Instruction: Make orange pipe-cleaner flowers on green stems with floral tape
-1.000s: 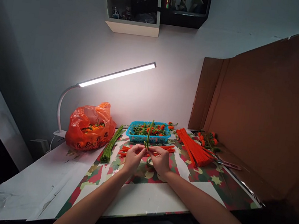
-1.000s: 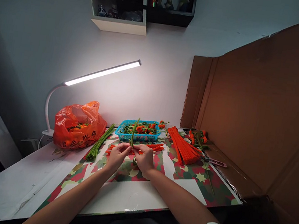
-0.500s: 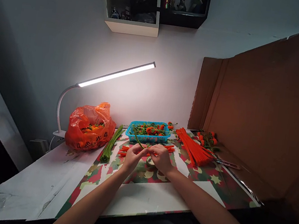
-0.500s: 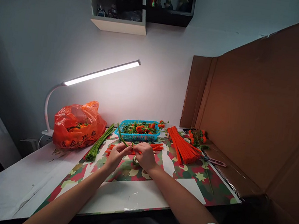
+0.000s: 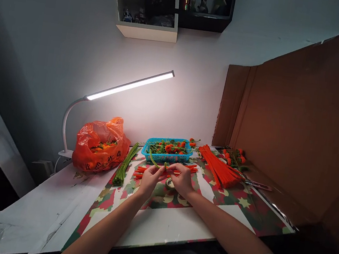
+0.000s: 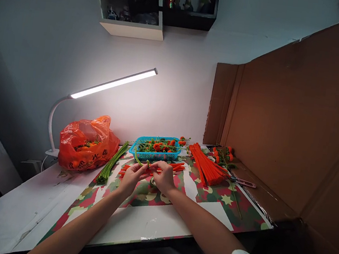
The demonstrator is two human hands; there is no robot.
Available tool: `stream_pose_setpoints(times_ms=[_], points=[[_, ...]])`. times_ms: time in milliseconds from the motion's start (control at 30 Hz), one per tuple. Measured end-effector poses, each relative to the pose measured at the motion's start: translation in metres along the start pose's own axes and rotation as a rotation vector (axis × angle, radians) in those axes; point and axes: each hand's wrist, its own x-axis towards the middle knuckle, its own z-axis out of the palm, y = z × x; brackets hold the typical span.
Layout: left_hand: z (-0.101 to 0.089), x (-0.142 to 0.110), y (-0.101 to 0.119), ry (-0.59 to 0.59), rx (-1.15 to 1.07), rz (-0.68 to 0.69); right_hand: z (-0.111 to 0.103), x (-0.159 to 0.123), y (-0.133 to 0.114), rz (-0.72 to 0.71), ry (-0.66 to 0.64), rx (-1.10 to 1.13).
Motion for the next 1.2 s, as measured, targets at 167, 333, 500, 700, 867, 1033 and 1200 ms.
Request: stream_pose_setpoints(times_ms=[167, 333, 500, 700, 867, 1033, 1200], points=[[-0.001, 0.001, -0.001, 0.006, -0.011, -0.017, 0.000, 0.000, 0.005, 0.045, -0.007, 0.009], [-0.004, 0.005, -0.009, 0.016, 0.131, 0.166, 0.005, 0.002, 0.009, 0.212, 0.005, 0.157], [-0.003, 0.000, -0.005, 0.106, 0.378, 0.398, 0.010, 0.007, 0.009, 0.487, 0.032, 0.496], [0.003, -0.009, 0.006, 0.145, 0.432, 0.554, 0.006, 0.012, 0.005, 0.843, -0.099, 0.767], [0.004, -0.013, 0.010, 0.122, 0.443, 0.586, -0.005, 0.017, -0.006, 0.793, -0.364, 0.731], [0.002, -0.008, 0.005, 0.140, 0.355, 0.488, -0.007, 0.015, -0.010, 0.854, -0.238, 0.723], [-0.002, 0.000, 0.001, 0.163, 0.086, 0.142, -0.005, 0.009, -0.005, 0.341, 0.048, 0.181]])
